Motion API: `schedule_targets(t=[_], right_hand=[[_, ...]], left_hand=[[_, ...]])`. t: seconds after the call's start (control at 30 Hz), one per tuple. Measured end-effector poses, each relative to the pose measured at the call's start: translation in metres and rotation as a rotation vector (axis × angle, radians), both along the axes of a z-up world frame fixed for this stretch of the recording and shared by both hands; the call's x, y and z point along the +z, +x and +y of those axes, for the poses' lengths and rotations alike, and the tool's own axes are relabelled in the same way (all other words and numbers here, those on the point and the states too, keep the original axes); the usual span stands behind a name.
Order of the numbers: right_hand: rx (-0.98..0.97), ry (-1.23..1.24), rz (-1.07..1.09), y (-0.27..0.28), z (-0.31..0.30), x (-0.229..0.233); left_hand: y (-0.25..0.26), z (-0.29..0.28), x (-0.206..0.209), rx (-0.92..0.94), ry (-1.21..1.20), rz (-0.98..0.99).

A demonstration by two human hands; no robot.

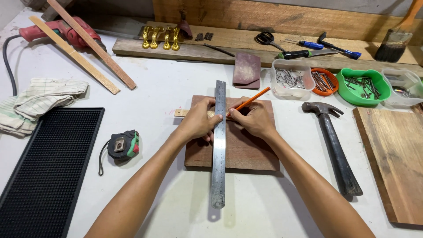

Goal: Sand a small piece of wood and align it with a larger board.

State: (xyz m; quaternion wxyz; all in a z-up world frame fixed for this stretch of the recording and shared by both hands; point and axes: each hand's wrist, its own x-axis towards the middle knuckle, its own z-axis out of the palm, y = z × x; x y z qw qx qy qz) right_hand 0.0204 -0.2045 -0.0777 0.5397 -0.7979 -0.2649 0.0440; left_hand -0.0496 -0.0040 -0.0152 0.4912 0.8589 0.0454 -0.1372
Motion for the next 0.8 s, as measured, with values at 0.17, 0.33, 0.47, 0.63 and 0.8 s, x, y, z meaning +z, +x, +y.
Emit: schedule_targets(t=[0.17,0.33,0.47,0.63,0.8], right_hand=[[0.009,-0.033,-0.008,0.000,-0.001,-0.001],[0.026,-0.028,-0.034,-0.001,0.000,0.003],[-0.017,-0.016,0.025,-0.002,0.002,0.003],[-0.036,0.000,-0.058,0.002,0.000,-0.003],[0.041,-0.037,0.002,0.002,-0.004,-0.003]], left_hand=[[0.000,0.001,0.000,-0.004,-0.005,0.004],[0.000,0.001,0.000,-0.007,-0.022,-0.009],[-0.001,0.000,0.001,-0.005,-0.030,-0.004],[-0.001,0.001,0.001,-0.008,-0.027,0.005],[-0.001,0.001,0.003,-0.006,-0.016,0.016]])
